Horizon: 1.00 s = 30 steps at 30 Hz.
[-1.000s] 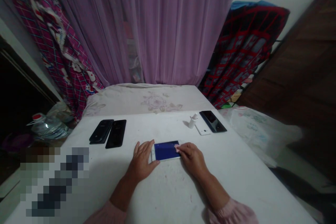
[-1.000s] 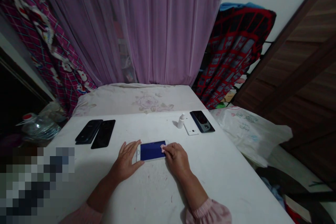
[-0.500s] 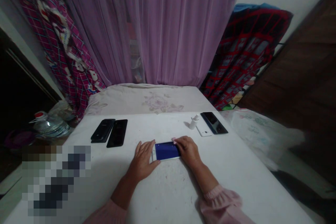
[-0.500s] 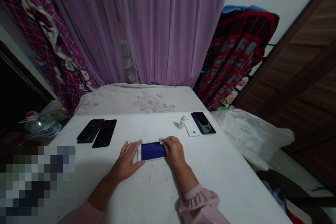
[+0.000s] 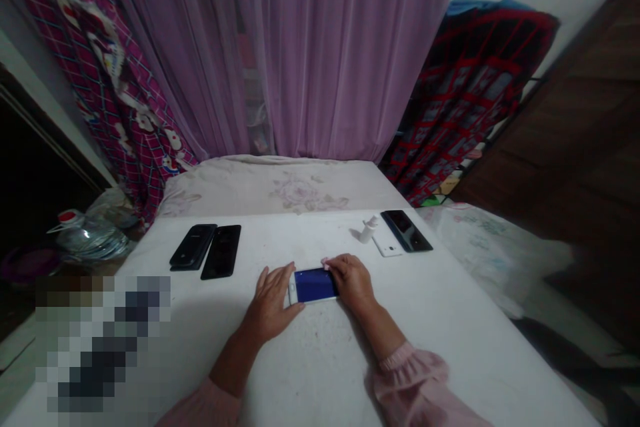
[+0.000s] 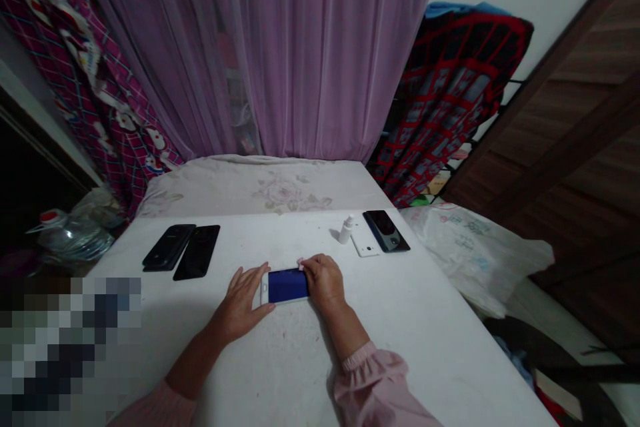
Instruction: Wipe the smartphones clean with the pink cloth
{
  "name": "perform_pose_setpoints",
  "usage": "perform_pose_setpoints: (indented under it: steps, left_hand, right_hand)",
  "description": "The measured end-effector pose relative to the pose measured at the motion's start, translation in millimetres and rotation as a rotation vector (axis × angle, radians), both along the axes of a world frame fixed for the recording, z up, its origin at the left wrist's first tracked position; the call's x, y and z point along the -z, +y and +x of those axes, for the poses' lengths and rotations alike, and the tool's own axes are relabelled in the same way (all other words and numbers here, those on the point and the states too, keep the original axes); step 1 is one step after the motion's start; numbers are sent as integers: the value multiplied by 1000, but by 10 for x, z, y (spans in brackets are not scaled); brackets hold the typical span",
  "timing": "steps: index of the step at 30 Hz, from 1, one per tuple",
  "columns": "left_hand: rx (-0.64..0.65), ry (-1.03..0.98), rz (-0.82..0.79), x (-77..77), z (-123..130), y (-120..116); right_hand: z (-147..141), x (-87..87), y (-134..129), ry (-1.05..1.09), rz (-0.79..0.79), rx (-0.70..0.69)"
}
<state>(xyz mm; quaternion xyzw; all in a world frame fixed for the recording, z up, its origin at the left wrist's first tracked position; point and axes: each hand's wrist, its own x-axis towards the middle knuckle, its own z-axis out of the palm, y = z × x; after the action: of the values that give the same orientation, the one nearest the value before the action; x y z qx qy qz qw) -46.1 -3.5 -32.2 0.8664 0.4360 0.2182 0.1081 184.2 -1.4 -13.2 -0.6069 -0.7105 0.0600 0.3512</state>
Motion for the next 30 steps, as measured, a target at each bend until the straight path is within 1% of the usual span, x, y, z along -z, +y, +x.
perform_pose_setpoints:
  steps: [4, 6, 9, 11, 13, 14, 16, 21, 23, 26, 30]
  left_hand:
    - [-18, -46, -50, -39, 17, -13]
    - [-23, -65, -82, -65, 26, -17]
    - [-28, -76, -107, -101, 37, -15]
    - [-31, -75, -113, -119, 41, -10]
    - [-27, -72, -125, -133, 42, -3]
    - [-23, -71, -132, -138, 41, -1]
    - [-16, -72, -144, -145, 37, 4]
    - [-11, -99, -156, -146, 25, 11]
    - [-10, -112, -166, -138, 22, 16]
    - [-22, -120, -184, -124, 20, 24]
    - [-24, -114, -192, -121, 4, 33]
  right_hand:
    - [-324, 15, -82, -25, 27, -108]
    - [-361, 8, -142, -40, 38, -141]
    - [-182, -26, -195, -73, 8, -127]
    - [2, -51, -204, -88, -23, -69]
    - [119, -70, -191, -103, -48, 1]
    - [129, -74, -176, -113, -57, 28]
    - [46, -77, -131, -131, -65, 43]
    - [-441, -79, -13, -157, -55, -55]
    - [-574, -86, -13, -163, -39, -98]
    - [-633, -92, -87, -144, -16, -175]
    - [-554, -92, -280, -100, -11, -275]
